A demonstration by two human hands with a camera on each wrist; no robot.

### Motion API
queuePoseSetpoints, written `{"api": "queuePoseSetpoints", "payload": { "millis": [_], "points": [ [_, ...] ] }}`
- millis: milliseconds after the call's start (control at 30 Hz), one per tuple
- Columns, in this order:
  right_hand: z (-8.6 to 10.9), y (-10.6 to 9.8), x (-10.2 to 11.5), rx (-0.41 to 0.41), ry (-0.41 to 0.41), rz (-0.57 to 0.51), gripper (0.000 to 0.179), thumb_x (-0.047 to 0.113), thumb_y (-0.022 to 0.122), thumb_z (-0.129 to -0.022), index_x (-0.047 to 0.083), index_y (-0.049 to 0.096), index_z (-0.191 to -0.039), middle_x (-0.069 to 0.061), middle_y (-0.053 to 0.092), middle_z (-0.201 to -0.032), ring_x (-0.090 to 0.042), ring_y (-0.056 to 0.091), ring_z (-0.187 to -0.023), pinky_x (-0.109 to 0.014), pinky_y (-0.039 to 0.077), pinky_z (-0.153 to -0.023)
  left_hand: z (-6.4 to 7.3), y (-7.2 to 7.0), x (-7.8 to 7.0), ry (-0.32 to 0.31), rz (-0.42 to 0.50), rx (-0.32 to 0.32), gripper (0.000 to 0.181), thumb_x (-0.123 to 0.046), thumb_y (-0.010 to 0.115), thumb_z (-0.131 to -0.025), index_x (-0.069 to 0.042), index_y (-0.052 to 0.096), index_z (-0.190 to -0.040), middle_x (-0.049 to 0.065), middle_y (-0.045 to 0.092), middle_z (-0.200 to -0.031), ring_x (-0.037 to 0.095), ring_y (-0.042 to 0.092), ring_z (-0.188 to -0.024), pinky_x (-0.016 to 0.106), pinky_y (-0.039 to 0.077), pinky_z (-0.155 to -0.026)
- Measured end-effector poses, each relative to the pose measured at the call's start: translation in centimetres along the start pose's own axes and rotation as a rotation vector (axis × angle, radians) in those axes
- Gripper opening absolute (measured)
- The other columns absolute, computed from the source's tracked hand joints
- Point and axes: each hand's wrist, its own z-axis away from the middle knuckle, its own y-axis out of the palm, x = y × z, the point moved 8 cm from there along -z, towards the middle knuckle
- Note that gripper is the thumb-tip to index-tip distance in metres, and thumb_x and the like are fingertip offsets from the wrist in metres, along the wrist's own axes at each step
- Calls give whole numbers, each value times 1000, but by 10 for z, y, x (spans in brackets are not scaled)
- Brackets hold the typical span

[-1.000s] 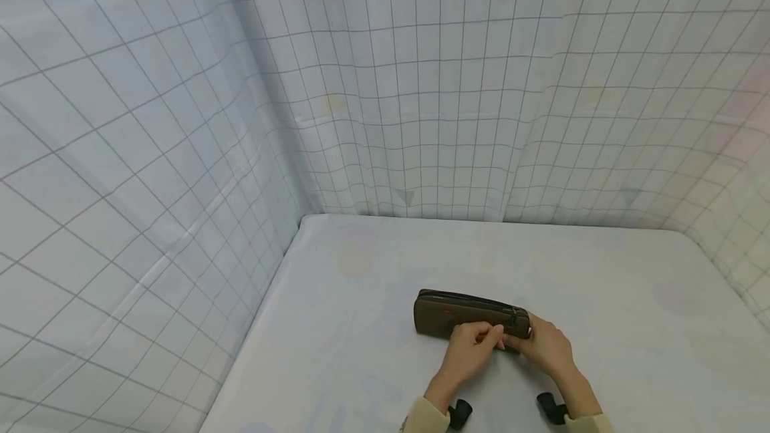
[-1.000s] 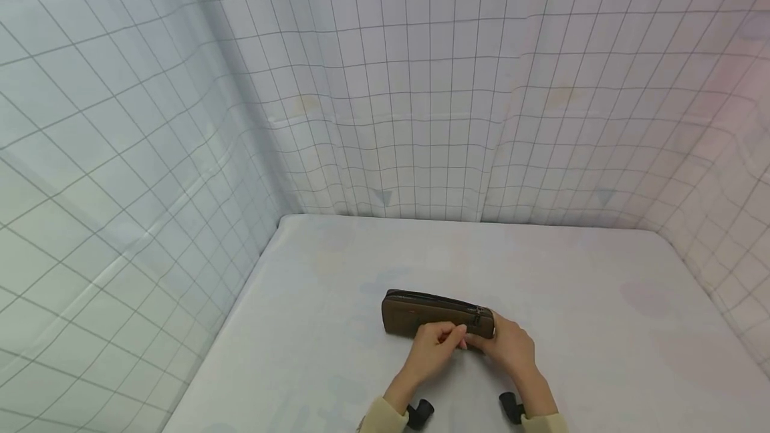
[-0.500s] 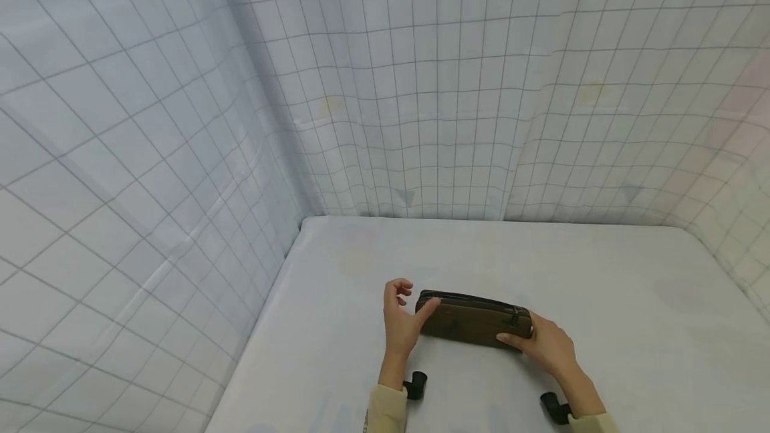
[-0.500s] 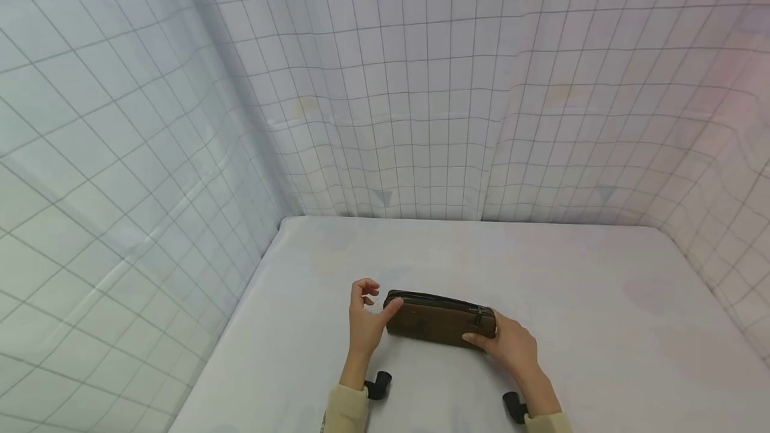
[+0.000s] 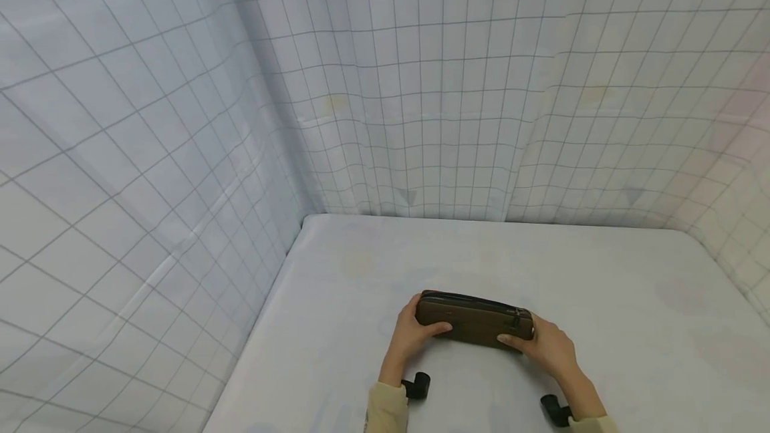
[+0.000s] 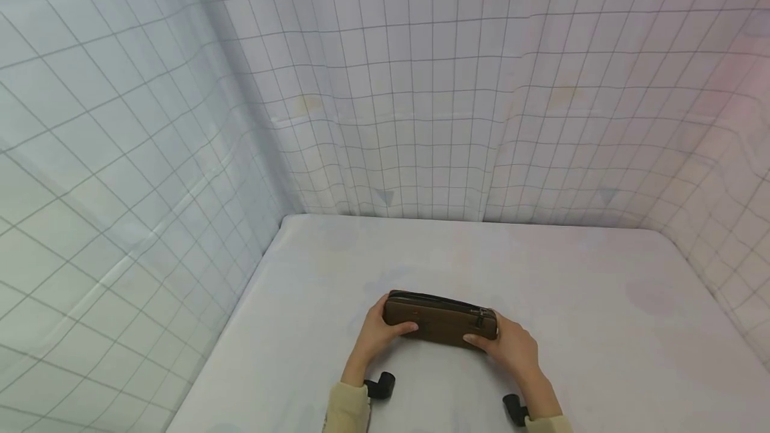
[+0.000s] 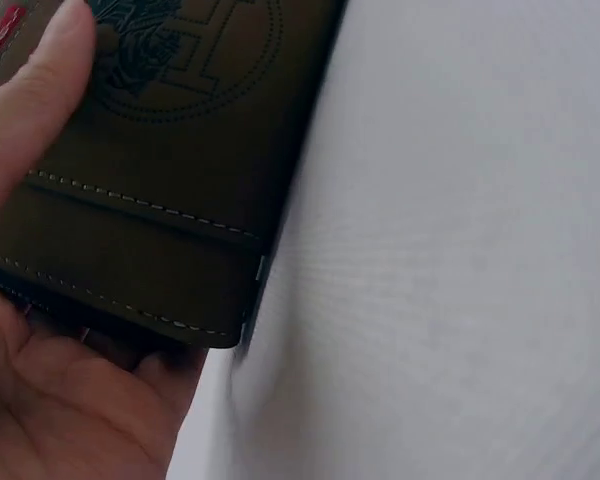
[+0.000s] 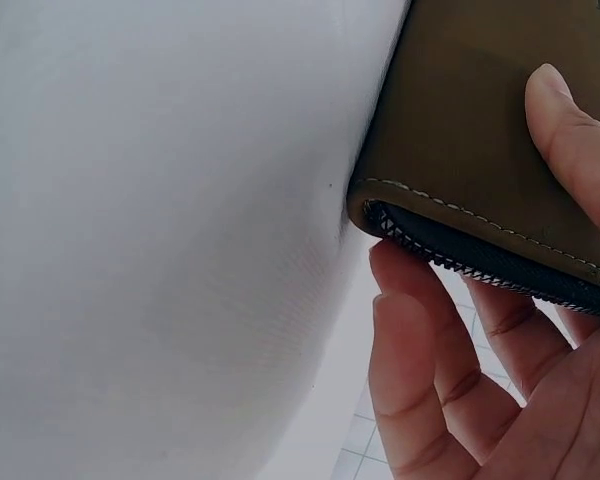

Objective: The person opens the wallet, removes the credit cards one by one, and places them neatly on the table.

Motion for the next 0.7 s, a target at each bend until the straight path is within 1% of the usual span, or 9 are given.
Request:
{"api": "queuePoseSetpoints", "payload": {
  "millis": [33,133,233,333,367,467,567,633,700],
  "points": [
    [0,0,0,1,2,-1,66,57,73,-73,5,63,-113,-16,68,-95,-34,63,-82,-47,47,-62,0,-1,1,5,2,3,75,-29,84,-72,-2,51,-133,11,57,-125,30,52,-113,44,40,-94],
    [1,-1,0,1,3,0,67,57,73,-73,4,63,-113,-16,67,-96,-35,63,-82,-47,47,-62,-2,0,1,49,47,27,54,-23,84,-73,-10,61,-120,1,64,-107,21,58,-95,38,45,-85],
    [1,-1,1,0,-2,0,69,58,73,-73,4,62,-115,-19,67,-99,-39,62,-87,-48,47,-63,-3,0,-1,76,75,25,46,-22,83,-74,-14,63,-114,-6,64,-100,12,58,-88,32,46,-80],
    [1,-1,1,-1,-4,0,70,58,72,-74,4,61,-116,-21,66,-101,-41,61,-90,-50,48,-65,1,-2,-13,95,102,22,42,-15,82,-75,-10,64,-113,-4,64,-97,13,58,-85,31,47,-77],
    [2,-1,0,-3,-6,-1,70,58,72,-73,4,61,-116,-21,66,-101,-41,61,-90,-50,48,-65,1,-2,-13,97,104,19,42,-16,82,-75,-10,65,-113,-4,65,-97,14,59,-85,32,47,-77],
    [2,-1,-1,-22,-14,-6,71,58,73,-73,4,61,-117,-20,66,-101,-41,62,-90,-50,48,-65,-1,-1,-10,98,98,3,42,-16,83,-75,-9,65,-112,-2,66,-97,15,60,-85,32,47,-77],
    [3,0,-1,-30,-31,-21,71,58,73,-72,4,60,-117,-19,67,-101,-41,62,-91,-51,48,-68,-5,1,2,113,78,-29,44,-19,84,-73,-11,66,-112,-3,66,-97,13,60,-85,32,47,-77],
    [3,1,0,-10,-45,-42,73,57,74,-73,3,59,-119,-19,66,-105,-40,61,-94,-52,47,-72,-4,0,1,129,75,-49,43,-16,84,-73,-9,66,-111,-1,67,-97,13,59,-84,31,47,-76],
    [5,0,0,25,-38,-89,74,54,76,-72,3,55,-122,-18,64,-108,-38,60,-95,-51,48,-73,-1,-1,0,133,77,-53,43,-16,84,-73,-8,66,-111,0,67,-97,14,59,-83,32,47,-75]
  ]
}}
